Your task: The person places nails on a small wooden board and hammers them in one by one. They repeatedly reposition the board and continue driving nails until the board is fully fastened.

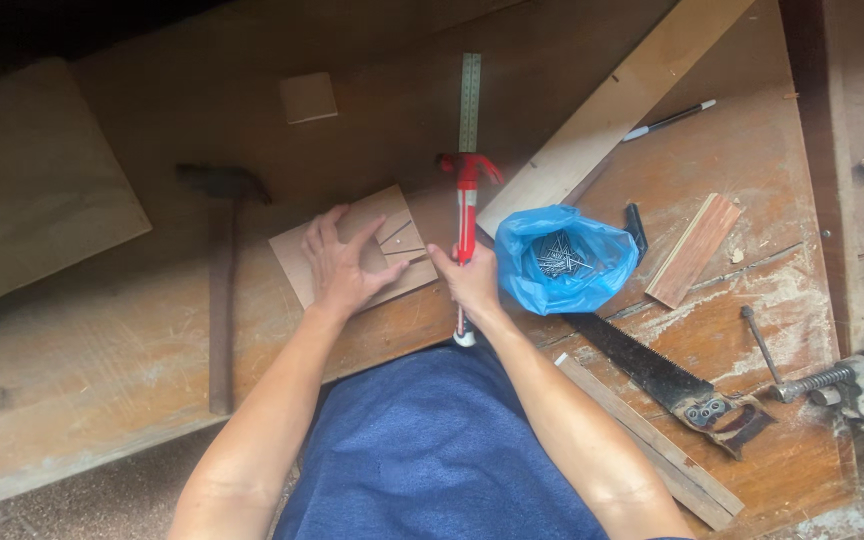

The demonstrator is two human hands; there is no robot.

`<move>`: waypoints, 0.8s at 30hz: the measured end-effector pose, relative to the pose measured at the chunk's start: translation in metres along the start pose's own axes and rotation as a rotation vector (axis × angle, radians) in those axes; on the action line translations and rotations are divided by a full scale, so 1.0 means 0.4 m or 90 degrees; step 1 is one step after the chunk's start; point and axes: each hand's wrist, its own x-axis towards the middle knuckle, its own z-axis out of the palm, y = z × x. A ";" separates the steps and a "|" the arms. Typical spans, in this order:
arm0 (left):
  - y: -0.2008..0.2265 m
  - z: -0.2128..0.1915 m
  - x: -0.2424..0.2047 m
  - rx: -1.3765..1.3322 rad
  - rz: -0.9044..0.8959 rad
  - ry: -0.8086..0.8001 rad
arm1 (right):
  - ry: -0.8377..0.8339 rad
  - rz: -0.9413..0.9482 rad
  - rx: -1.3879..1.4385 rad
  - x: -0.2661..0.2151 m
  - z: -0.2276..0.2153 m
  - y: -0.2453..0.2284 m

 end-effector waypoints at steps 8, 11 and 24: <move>-0.005 0.004 0.004 -0.011 0.003 0.020 | 0.002 -0.111 -0.167 0.033 0.028 -0.015; -0.011 0.006 -0.004 0.012 0.014 0.012 | 0.000 -0.091 -0.159 0.024 0.028 -0.021; -0.039 0.047 -0.017 0.020 0.095 0.026 | -0.018 0.025 -0.126 0.011 0.030 -0.077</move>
